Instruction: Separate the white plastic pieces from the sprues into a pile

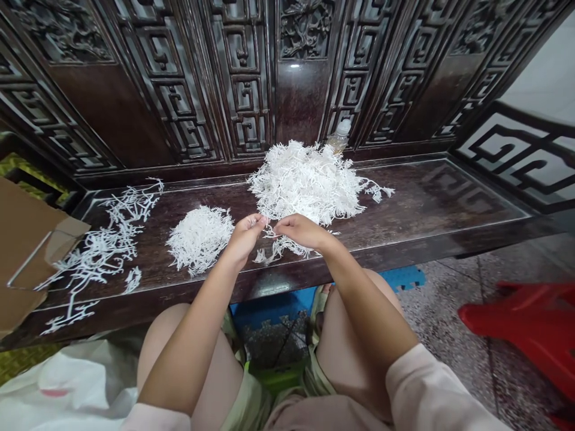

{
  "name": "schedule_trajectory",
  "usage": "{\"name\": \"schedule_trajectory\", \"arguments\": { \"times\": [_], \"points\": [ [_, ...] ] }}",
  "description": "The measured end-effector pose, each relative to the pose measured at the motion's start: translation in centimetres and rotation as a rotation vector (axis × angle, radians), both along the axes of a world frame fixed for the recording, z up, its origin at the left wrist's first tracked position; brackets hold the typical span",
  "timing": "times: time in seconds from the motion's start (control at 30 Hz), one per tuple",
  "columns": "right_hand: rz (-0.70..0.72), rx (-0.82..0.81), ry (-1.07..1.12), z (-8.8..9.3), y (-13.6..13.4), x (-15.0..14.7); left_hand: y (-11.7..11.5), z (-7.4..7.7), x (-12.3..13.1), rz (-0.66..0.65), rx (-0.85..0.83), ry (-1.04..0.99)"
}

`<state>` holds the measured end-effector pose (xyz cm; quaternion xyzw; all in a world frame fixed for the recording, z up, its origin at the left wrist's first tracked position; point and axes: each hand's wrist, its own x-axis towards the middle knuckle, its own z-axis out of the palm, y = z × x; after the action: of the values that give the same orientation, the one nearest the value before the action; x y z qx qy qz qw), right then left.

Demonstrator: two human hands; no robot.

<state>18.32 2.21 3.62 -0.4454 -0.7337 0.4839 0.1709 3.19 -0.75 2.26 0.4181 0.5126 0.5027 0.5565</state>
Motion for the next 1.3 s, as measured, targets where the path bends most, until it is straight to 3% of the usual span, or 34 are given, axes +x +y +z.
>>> {"name": "schedule_trajectory", "arguments": {
  "times": [0.27,0.5,0.83,0.97,1.07,1.17,1.23,1.3],
  "points": [
    [0.034,0.082,0.168,-0.6,-0.3,-1.1,0.1,0.1,-0.3,-0.021,-0.062,-0.061],
    [-0.022,0.177,0.005,-0.9,-0.4,-1.2,0.0,0.2,0.0,-0.077,0.055,0.064],
    [-0.076,0.199,-0.036,-1.1,-0.7,-2.3,0.0,-1.3,0.9,0.129,0.149,0.126],
    [-0.119,0.202,-0.013,-1.4,-0.5,-2.1,-0.7,0.2,0.9,0.180,0.189,0.008],
    [-0.412,0.160,-0.144,-1.8,0.8,-0.7,-1.3,2.8,-0.9,0.232,0.281,-0.092],
    [-0.568,0.176,-0.118,-1.9,1.9,0.6,-1.0,4.4,-4.9,0.402,0.374,0.040],
    [-0.583,0.214,-0.079,-1.8,2.2,0.7,-0.1,3.8,-8.3,0.471,0.284,0.181],
    [-0.554,0.219,-0.068,-1.7,2.0,0.2,1.2,2.1,-11.5,0.521,0.109,0.269]
  ]
}}
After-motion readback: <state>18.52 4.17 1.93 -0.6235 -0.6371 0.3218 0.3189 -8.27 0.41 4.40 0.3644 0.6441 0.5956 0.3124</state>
